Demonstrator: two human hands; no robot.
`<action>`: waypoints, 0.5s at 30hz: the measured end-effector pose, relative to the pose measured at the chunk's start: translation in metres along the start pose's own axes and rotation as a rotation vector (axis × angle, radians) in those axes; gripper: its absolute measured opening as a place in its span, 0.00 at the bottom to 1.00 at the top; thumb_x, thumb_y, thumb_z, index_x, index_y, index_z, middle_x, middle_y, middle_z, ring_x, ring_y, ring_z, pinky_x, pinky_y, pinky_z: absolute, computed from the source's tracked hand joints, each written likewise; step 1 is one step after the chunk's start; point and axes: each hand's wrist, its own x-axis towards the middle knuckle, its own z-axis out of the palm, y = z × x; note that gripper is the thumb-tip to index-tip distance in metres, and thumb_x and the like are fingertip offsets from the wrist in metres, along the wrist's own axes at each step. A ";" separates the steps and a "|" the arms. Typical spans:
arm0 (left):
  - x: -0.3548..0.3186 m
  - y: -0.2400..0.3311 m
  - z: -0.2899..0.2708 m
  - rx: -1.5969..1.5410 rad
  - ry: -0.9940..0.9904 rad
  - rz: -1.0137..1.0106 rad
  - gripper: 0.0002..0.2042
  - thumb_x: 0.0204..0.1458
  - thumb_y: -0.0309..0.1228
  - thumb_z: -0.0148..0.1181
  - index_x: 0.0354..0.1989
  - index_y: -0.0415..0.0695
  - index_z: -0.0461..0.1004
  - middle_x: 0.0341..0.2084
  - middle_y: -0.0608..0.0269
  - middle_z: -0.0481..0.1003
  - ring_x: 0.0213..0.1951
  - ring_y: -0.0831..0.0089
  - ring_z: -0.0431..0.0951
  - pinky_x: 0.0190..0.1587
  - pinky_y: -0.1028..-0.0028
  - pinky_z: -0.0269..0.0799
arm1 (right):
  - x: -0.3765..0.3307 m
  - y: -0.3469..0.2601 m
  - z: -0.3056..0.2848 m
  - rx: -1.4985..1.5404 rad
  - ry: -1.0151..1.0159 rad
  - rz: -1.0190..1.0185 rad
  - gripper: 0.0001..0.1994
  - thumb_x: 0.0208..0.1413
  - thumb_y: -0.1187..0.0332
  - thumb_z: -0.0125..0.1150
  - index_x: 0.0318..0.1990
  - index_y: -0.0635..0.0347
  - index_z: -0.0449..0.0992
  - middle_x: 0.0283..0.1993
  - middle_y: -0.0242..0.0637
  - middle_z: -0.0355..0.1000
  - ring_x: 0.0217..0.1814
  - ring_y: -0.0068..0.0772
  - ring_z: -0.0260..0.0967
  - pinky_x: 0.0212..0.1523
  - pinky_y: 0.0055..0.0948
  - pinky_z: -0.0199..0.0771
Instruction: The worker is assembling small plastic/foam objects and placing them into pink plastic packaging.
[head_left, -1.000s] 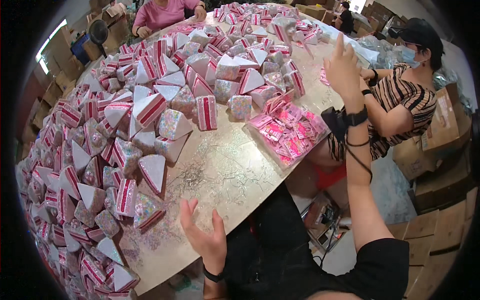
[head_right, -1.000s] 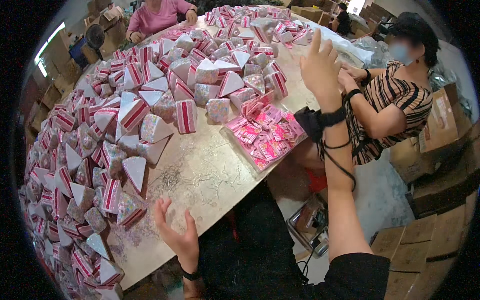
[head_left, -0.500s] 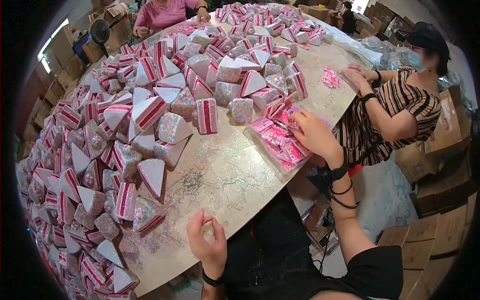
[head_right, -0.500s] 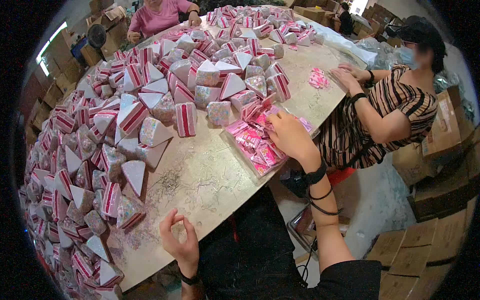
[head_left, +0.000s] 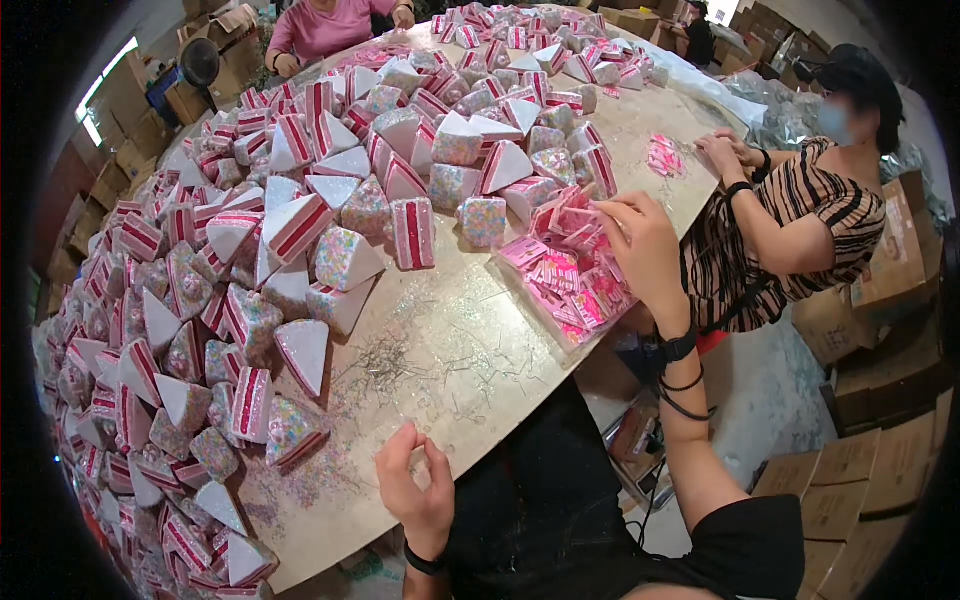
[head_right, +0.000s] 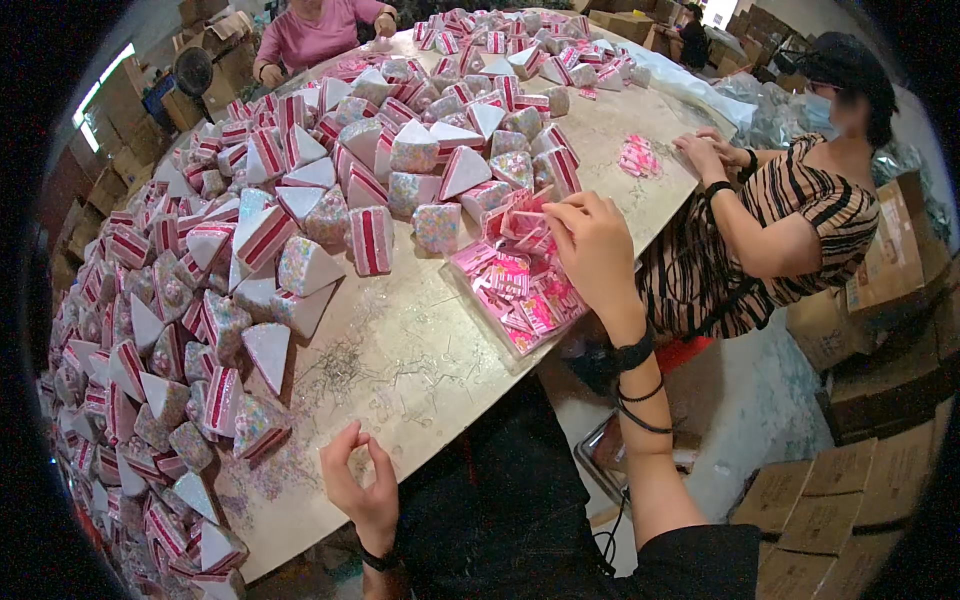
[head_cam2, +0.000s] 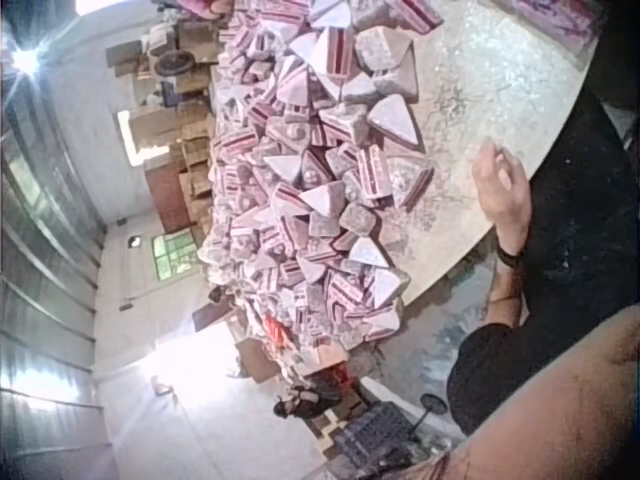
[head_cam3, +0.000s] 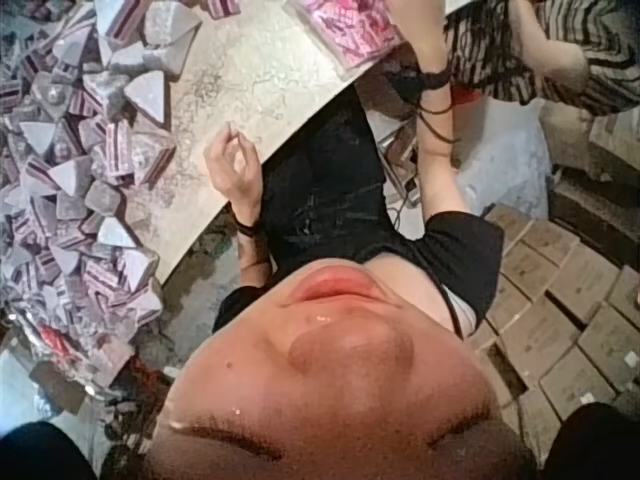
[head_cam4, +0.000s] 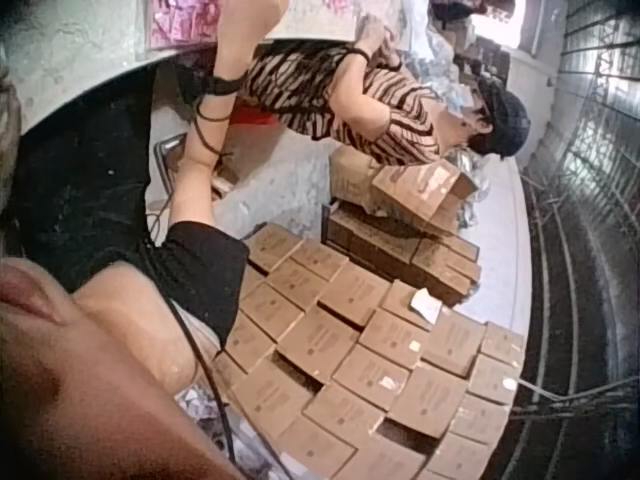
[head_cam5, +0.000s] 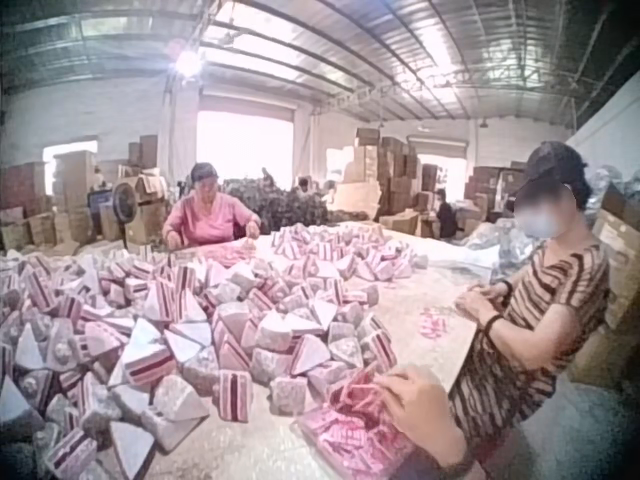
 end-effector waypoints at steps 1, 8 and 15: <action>-0.001 0.000 0.000 0.000 0.001 0.001 0.18 0.45 0.12 0.59 0.47 0.36 0.72 0.34 0.54 0.74 0.35 0.64 0.75 0.40 0.70 0.71 | -0.001 0.002 0.000 0.000 0.001 -0.001 0.07 0.55 0.70 0.59 0.38 0.61 0.79 0.37 0.39 0.73 0.40 0.43 0.69 0.43 0.37 0.69; -0.006 -0.001 -0.024 0.070 0.029 0.016 0.17 0.46 0.12 0.56 0.46 0.34 0.70 0.38 0.50 0.75 0.42 0.54 0.77 0.46 0.61 0.71 | -0.006 0.005 -0.009 0.254 0.175 0.291 0.08 0.58 0.71 0.57 0.38 0.65 0.78 0.36 0.43 0.71 0.36 0.36 0.72 0.37 0.31 0.71; 0.025 -0.005 -0.092 0.492 0.138 -0.132 0.26 0.50 0.20 0.56 0.59 0.33 0.62 0.56 0.41 0.65 0.60 0.47 0.64 0.62 0.54 0.56 | -0.016 0.000 -0.009 0.457 0.082 0.511 0.07 0.59 0.70 0.56 0.36 0.67 0.76 0.27 0.34 0.70 0.30 0.19 0.68 0.29 0.22 0.67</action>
